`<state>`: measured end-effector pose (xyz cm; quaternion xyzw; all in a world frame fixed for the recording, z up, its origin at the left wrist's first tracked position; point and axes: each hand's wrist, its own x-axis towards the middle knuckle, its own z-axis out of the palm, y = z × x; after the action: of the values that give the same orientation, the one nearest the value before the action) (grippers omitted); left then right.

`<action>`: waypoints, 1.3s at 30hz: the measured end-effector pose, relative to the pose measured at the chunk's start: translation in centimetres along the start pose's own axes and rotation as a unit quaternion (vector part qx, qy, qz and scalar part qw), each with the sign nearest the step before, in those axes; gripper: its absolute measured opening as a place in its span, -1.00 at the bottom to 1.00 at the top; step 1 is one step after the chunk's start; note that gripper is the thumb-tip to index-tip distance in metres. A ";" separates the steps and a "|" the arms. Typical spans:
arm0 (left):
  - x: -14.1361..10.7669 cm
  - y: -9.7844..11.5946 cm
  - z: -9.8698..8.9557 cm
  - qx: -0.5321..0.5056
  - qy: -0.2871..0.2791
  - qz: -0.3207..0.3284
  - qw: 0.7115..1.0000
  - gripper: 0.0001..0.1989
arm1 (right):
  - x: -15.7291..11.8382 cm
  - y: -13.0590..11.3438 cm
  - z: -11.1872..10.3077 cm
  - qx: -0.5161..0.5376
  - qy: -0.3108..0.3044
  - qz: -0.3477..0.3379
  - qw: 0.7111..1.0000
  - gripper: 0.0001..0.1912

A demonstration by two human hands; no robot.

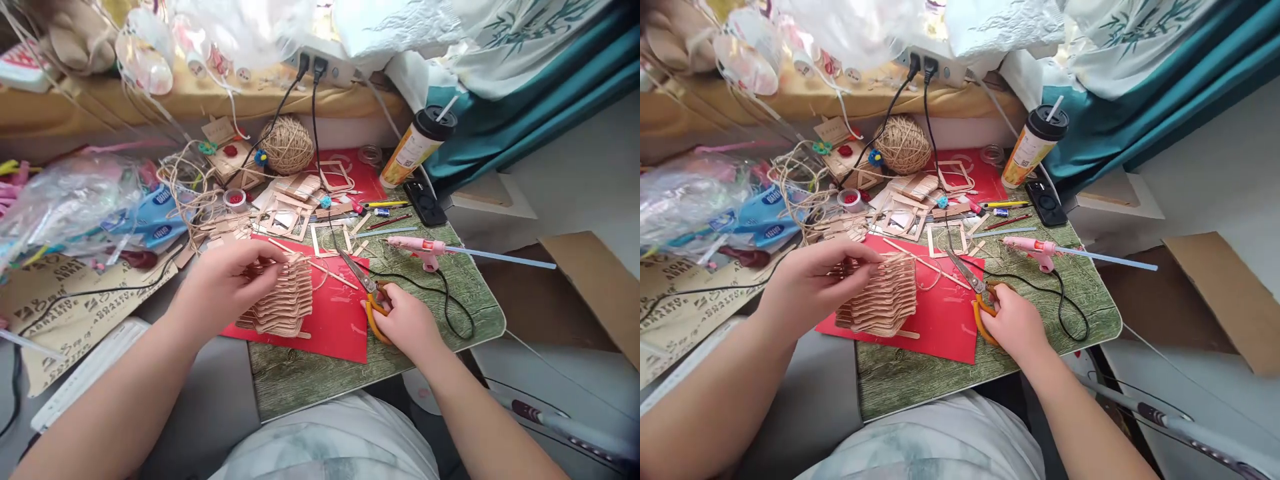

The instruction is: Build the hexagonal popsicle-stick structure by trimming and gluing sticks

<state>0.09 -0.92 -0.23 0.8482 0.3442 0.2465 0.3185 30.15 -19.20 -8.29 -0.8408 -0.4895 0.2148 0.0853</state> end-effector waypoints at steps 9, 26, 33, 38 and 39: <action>-0.2 -0.7 0.2 -0.005 0.071 -0.020 0.997 -0.85 | 2.0 1.3 -0.5 0.024 0.045 -0.057 0.997 -0.65; 0.7 -1.6 0.7 -0.057 0.129 -0.080 0.987 -0.83 | 2.2 -5.9 -1.2 0.161 0.142 -0.343 0.915 -0.85; 0.5 -1.9 0.7 -0.063 0.113 -0.058 0.990 -0.85 | 3.4 -12.7 0.2 0.310 0.090 -0.393 0.861 -0.68; 0.6 -1.8 0.8 -0.067 0.115 -0.069 0.989 -0.87 | 4.0 -12.9 0.9 0.304 0.107 -0.390 0.863 -0.67; 0.7 -1.7 0.8 -0.065 0.115 -0.067 0.989 -0.88 | 4.0 -12.8 0.9 0.298 0.107 -0.392 0.864 -0.64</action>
<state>0.32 0.25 -1.88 0.7666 0.4178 0.3427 0.3469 21.34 -9.35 -5.67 -0.5323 -0.6792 0.2081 0.4605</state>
